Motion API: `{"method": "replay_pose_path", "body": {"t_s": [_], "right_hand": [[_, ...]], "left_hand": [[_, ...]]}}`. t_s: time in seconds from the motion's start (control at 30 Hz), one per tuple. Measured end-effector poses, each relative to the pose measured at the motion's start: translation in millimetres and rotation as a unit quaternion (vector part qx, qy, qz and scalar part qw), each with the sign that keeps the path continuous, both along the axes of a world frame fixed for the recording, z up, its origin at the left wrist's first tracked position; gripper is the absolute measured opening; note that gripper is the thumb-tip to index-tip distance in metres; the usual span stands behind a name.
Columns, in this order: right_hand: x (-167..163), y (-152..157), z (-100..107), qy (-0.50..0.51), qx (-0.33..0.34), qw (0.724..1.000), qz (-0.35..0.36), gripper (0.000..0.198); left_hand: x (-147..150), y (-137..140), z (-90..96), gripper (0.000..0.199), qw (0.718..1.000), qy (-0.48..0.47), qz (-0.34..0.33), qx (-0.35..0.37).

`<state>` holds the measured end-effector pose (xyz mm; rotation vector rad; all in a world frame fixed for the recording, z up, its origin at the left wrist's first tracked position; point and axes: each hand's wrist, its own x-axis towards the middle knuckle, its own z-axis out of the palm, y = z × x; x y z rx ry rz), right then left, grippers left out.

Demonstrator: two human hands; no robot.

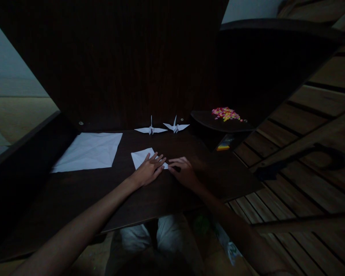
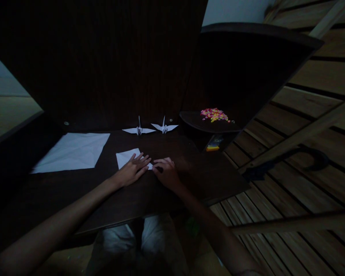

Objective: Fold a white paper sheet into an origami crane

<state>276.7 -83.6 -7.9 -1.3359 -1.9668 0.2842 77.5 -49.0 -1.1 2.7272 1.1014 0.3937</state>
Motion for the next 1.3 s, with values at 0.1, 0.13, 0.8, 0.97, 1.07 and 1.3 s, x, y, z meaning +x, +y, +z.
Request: {"method": "replay_pose_path", "body": {"t_s": [0.1,0.13,0.8,0.97,1.07,1.3], "right_hand": [[-3,1,0,0.016,0.003,1.000,-0.019,0.010],[-4,1,0,0.019,0.007,0.999,-0.026,0.010],[14,-25,-1,-0.095,0.035,0.994,0.033,0.033],[12,-26,-1,-0.112,0.051,0.992,0.018,0.034],[11,-28,-1,-0.149,0.064,0.987,0.017,0.031],[1,-31,0,-0.238,0.066,0.969,0.013,0.029]], "left_hand": [[0,0,2.0,0.046,1.000,0.009,-0.004,-0.011],[1,0,2.8,0.046,1.000,0.010,0.000,-0.014],[15,-4,4.0,0.037,0.999,0.022,0.050,0.007],[15,-3,1.9,0.036,0.999,0.006,0.049,0.002],[15,-3,-1.1,0.036,0.999,-0.001,0.038,0.011],[16,-4,-4.7,0.036,1.000,-0.018,0.017,0.016]]}}
